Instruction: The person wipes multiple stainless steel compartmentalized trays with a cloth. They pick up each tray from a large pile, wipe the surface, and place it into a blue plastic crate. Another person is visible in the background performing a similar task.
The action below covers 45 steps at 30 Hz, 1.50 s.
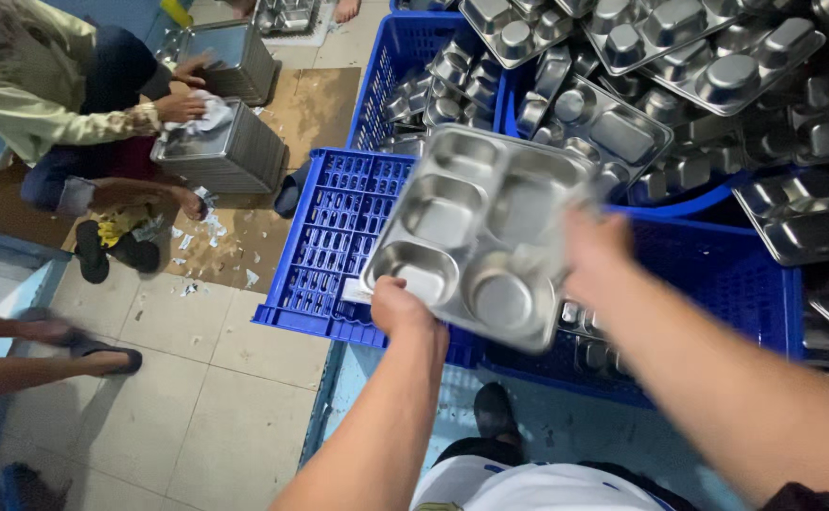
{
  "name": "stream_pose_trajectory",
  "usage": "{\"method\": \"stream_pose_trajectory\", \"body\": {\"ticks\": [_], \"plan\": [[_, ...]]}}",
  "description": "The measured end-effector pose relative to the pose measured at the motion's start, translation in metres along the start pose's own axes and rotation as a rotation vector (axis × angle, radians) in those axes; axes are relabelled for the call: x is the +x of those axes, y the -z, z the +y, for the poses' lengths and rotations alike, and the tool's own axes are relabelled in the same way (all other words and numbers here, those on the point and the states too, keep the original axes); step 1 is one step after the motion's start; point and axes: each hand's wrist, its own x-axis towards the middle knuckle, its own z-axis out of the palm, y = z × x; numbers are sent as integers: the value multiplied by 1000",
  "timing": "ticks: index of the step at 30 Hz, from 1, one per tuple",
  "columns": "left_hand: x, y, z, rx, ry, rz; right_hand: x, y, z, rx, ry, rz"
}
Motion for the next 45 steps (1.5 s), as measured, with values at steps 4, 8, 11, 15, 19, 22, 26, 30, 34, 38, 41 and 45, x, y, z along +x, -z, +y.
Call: {"method": "stream_pose_trajectory", "body": {"ticks": [4,8,11,15,19,22,26,30,34,38,41,45], "plan": [[33,12,15,-200,102,-179,-69,-15,74,-243,-147,-124],[65,50,27,-150,218,-266,-92,24,104,-296,-324,-596],[71,60,24,-120,254,-262,-71,40,94,-483,-263,-263],[52,60,30,-27,173,-366,-22,21,32,-863,624,134],[32,46,21,-75,162,-582,3,-37,1,-1054,874,134],[45,42,28,-223,39,-501,5,-51,-7,-1293,546,-520],[67,74,46,-30,122,-351,44,-12,-37,-1253,442,-1298],[96,100,29,-48,163,-195,63,79,-5,-565,-223,-1006],[118,112,16,-28,285,-62,62,146,46,-123,-405,-635],[96,88,25,398,9,154,66,172,74,197,-543,-575],[51,52,41,1074,-325,434,46,172,70,270,-360,-440],[-9,1,28,1039,-659,-289,10,160,44,470,-288,-812]]}}
